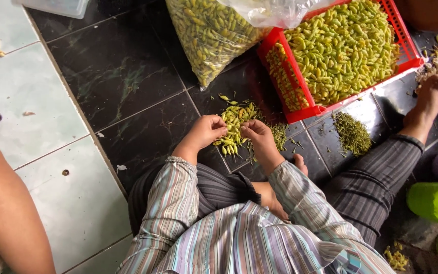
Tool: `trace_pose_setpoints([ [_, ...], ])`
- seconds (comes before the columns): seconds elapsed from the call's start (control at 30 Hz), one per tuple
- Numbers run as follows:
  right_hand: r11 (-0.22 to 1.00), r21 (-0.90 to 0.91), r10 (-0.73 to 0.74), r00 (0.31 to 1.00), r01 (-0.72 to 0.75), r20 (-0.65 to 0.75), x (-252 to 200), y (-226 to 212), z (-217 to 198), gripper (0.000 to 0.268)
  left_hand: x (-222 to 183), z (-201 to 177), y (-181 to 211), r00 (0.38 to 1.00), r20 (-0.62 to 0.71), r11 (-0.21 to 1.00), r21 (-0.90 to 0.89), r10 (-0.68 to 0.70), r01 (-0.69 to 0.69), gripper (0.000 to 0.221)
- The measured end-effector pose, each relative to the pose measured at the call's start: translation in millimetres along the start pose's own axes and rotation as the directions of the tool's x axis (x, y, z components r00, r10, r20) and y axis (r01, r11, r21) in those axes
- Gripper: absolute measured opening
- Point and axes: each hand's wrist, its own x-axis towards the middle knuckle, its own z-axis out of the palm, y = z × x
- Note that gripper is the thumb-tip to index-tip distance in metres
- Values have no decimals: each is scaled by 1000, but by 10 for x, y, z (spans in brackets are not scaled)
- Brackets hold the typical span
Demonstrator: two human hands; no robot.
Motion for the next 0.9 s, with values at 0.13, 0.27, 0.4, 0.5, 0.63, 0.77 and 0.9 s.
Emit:
trace_pose_setpoints([
  [0.13, 958, -284, 58, 997, -40, 53, 32, -125, -123, 29, 34, 1, -28, 1000, 19, 1000, 18, 0, 0, 17],
  [0.27, 959, -254, 150, 986, -126, 78, 12, -331, 15, 28, 23, 42, -44, 999, 28, 982, 181, 42, -46, 17],
  [0.4, 956, -266, 181, 962, -124, 202, -15, -404, 105, 25, 3, 79, 7, 997, 48, 947, 314, 52, -65, 16],
  [0.5, 975, -206, 134, 964, -86, 232, -56, -413, 137, 20, -15, 41, 52, 996, 86, 968, 244, 37, -57, 16],
  [0.63, 979, -186, 128, 968, -88, 218, -68, -303, 127, 19, -40, 40, 75, 996, 86, 972, 229, 30, -49, 18],
  [0.77, 975, -203, 129, 972, -87, 198, -128, -426, 213, 19, -57, 13, 32, 996, 87, 952, 303, 28, -53, 18],
  [0.9, 965, -256, 104, 972, -48, 209, -118, -389, 189, 16, -71, 9, 94, 995, 88, 942, 329, 36, -64, 16],
])
